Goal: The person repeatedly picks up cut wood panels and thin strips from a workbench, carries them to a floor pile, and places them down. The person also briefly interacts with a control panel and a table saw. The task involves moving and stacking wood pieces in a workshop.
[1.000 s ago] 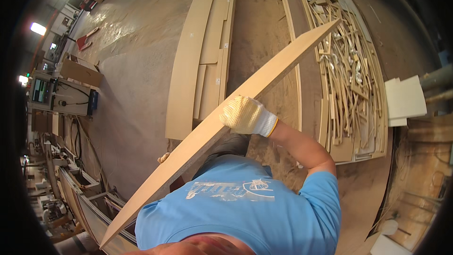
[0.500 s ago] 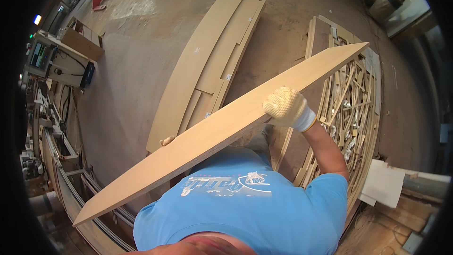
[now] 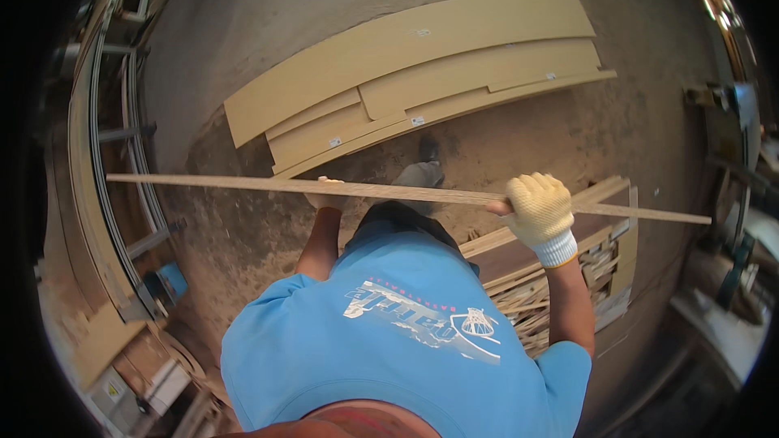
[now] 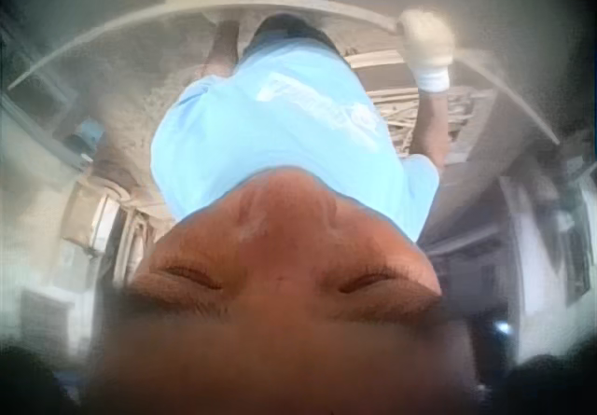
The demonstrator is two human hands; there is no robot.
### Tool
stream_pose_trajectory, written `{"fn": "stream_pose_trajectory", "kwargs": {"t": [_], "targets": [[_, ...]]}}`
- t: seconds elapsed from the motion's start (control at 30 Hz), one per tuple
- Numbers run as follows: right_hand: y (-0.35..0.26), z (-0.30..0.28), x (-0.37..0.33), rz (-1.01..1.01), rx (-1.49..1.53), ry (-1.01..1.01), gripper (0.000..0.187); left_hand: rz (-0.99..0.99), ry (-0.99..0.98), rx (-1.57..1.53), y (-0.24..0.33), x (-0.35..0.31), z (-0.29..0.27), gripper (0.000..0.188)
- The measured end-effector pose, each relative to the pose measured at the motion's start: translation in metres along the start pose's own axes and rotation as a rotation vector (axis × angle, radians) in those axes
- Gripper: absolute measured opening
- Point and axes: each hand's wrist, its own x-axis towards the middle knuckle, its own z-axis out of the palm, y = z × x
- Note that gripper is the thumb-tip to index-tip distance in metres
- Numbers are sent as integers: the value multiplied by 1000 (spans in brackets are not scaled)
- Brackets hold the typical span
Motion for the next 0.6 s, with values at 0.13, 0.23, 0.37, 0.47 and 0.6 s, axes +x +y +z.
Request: {"fn": "stream_pose_trajectory", "kwargs": {"t": [0.13, 0.23, 0.37, 0.47, 0.6], "targets": [[53, 35, 9, 51, 64, 61, 40, 196, 656, 228, -89, -58, 36, 74], [113, 63, 32, 105, 192, 65, 40, 329, 731, 116, -119, -83, 72, 75], [160, 92, 37, 45, 233, -43, 39, 466, 879, 32, -135, -97, 96, 76], [184, 115, 41, 86, 136, -74, 38, 509, 954, 103, -154, -92, 88, 79], [243, 180, 75, 51, 182, -87, 37, 552, 1103, 49, -200, -70, 45, 81]]}}
